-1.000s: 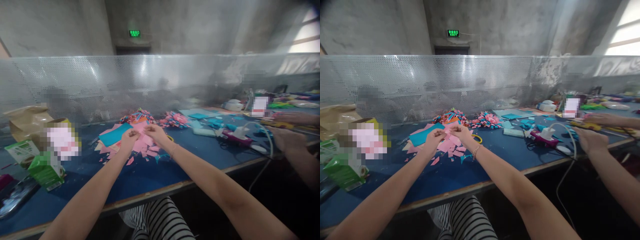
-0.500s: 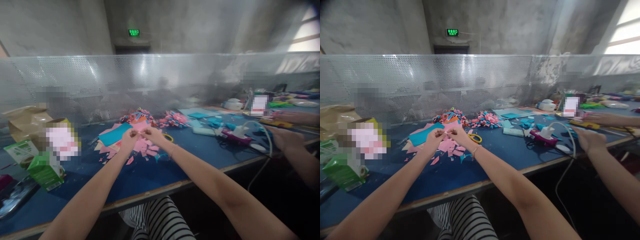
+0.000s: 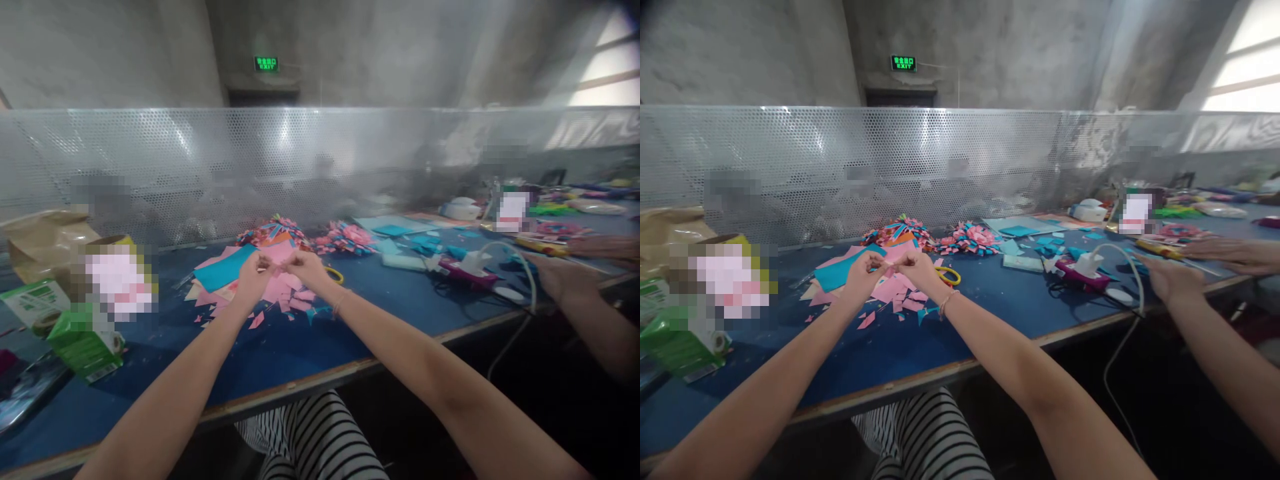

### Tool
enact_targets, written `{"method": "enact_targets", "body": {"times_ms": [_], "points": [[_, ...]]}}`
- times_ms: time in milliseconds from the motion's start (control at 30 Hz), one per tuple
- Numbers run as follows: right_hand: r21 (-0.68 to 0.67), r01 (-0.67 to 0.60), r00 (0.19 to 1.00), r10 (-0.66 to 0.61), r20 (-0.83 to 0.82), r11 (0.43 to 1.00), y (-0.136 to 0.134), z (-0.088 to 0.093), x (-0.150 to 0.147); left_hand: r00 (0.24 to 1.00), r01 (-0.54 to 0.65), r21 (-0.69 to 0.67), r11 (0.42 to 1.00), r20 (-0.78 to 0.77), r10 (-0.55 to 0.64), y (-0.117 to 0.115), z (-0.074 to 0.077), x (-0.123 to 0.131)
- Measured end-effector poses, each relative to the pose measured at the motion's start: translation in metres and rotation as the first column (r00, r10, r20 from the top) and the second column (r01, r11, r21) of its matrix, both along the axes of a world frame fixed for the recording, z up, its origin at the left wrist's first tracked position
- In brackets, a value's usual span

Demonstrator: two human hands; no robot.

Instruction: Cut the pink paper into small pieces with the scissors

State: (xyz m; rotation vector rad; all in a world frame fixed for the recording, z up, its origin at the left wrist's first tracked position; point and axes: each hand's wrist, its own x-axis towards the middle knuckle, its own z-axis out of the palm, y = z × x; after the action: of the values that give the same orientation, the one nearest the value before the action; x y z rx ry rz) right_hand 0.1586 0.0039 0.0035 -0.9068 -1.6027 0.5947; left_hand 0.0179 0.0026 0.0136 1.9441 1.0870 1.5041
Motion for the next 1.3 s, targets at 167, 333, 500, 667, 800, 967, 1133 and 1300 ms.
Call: {"method": "enact_targets", "body": {"times_ms": [167,333,500,667,800,967,1133,1300], "points": [[-0.002,-0.038,0.998,0.037,-0.041,0.999,0.002,-0.001,0.000,0.998,-0.048,0.043,0.998,-0.036,0.049,-0.001,0.000,0.000],[0.061,0.077,0.997,-0.075,-0.027,0.995,0.002,-0.001,0.002,0.985,-0.133,0.050,0.990,-0.100,0.137,-0.006,0.002,0.001],[0.242,0.054,0.990,-0.083,0.110,0.969,-0.002,0.001,0.000,0.998,0.046,-0.128,0.991,0.052,-0.040,-0.004,-0.004,0.005],[0.351,-0.032,0.981,-0.039,0.192,0.936,-0.001,-0.001,-0.003,0.914,0.227,-0.248,0.942,0.388,-0.118,0.000,-0.009,0.007],[0.337,-0.040,0.982,-0.024,0.186,0.940,0.005,-0.005,-0.002,0.856,0.313,-0.285,0.906,0.499,-0.139,-0.002,-0.009,0.007],[0.307,-0.038,0.990,-0.005,0.138,0.951,0.009,-0.007,0.001,0.812,0.394,-0.334,0.856,0.563,-0.154,-0.004,-0.006,0.006],[0.263,0.020,0.999,-0.032,0.040,0.965,0.010,-0.002,0.007,0.867,0.354,-0.339,0.872,0.468,-0.171,-0.006,-0.005,0.007],[0.301,0.042,0.991,-0.079,0.110,0.953,0.009,0.004,0.012,0.897,0.324,-0.363,0.873,0.410,-0.163,-0.006,-0.007,0.009]]}}
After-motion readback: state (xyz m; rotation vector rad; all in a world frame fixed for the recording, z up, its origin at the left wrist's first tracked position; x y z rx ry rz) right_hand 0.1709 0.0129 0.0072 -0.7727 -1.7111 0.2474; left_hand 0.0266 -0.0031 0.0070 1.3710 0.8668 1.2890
